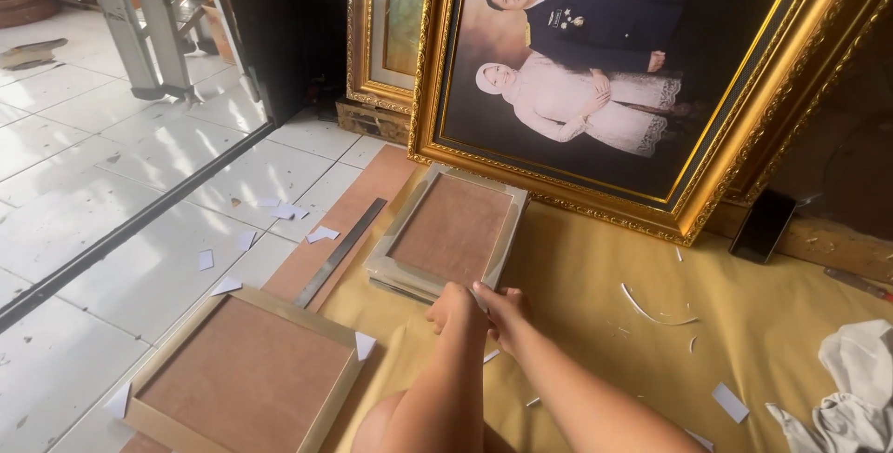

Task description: The person sits on the floor and assembles picture frames by applying small white corner pieces to the frame edges. They wipe the frame surfaces with a cloth, peel protective film from the backing, and handle multiple frame units one at a time.

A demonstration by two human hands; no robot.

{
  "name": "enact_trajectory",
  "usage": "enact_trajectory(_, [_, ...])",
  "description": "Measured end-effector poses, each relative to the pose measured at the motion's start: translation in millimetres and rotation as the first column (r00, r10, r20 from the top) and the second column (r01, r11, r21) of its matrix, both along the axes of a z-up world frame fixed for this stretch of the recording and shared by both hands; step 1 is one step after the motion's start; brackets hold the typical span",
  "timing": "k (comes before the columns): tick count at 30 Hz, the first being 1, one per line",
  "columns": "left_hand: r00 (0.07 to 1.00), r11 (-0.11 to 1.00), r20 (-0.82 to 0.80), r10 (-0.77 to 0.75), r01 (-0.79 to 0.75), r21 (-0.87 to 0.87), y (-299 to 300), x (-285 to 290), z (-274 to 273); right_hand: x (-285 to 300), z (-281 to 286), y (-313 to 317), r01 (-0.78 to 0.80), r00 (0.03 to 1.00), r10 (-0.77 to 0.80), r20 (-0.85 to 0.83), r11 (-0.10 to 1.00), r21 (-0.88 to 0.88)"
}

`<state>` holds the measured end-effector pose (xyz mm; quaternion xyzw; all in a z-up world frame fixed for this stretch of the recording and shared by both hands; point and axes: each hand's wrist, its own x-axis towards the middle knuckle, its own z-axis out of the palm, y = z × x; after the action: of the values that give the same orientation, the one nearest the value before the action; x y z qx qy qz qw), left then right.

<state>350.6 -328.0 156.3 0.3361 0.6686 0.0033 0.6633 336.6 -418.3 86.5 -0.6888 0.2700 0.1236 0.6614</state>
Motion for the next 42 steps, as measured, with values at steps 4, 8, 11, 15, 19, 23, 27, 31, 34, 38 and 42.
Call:
enact_trajectory(4, [1.0, 0.996, 0.003, 0.007, -0.007, 0.094, -6, -22, 41, -8, 5, 6, 0.073, 0.997, -0.072, 0.014, 0.978, -0.195])
enact_trajectory(8, [0.997, 0.985, 0.018, -0.071, 0.068, 0.161, -17, -36, 56, -6, -9, -2, 0.081, 0.997, -0.081, 0.01, 0.981, -0.176])
enact_trajectory(11, [0.987, 0.971, 0.055, -0.153, 0.139, 0.194, -23, -27, 21, -18, 14, 6, 0.104, 0.994, -0.108, -0.028, 0.986, -0.129])
enact_trajectory(15, [0.966, 0.981, 0.224, -0.132, 0.096, 0.166, -20, -59, 53, -18, 24, 0, 0.217, 0.975, -0.219, 0.046, 0.975, 0.034])
enact_trajectory(19, [0.868, 0.99, 0.495, 0.038, 0.034, -0.136, -17, -88, 86, -45, 84, 8, 0.224, 0.963, -0.262, 0.068, 0.911, 0.346])
enact_trajectory(23, [0.791, 0.962, 0.596, 0.138, 0.036, -0.27, -24, -82, 60, -30, 66, -7, 0.254, 0.946, -0.321, 0.049, 0.825, 0.505])
enact_trajectory(27, [0.761, 0.944, 0.649, 0.031, 0.191, -0.27, -27, -40, -9, -34, 69, -44, 0.202, 0.969, -0.245, 0.018, 0.836, 0.51])
enact_trajectory(31, [0.617, 0.907, 0.769, -0.167, 0.403, -0.127, -27, -39, -10, -51, 96, -98, 0.045, 0.994, -0.081, 0.067, 0.901, 0.432])
enact_trajectory(34, [0.533, 0.82, 0.791, -0.3, 0.568, -0.071, -25, -63, 20, -77, 135, -151, 0.086, 0.974, -0.166, 0.155, 0.9, 0.427])
enact_trajectory(38, [0.346, 0.639, 0.787, -0.512, 0.765, 0.079, -42, -71, 47, -103, 107, -257, 0.235, 0.904, -0.369, 0.218, 0.852, 0.468])
enact_trajectory(42, [0.241, 0.497, 0.765, -0.597, 0.859, 0.118, -77, -41, -16, -157, 77, -329, 0.319, 0.914, -0.39, 0.106, 0.858, 0.403])
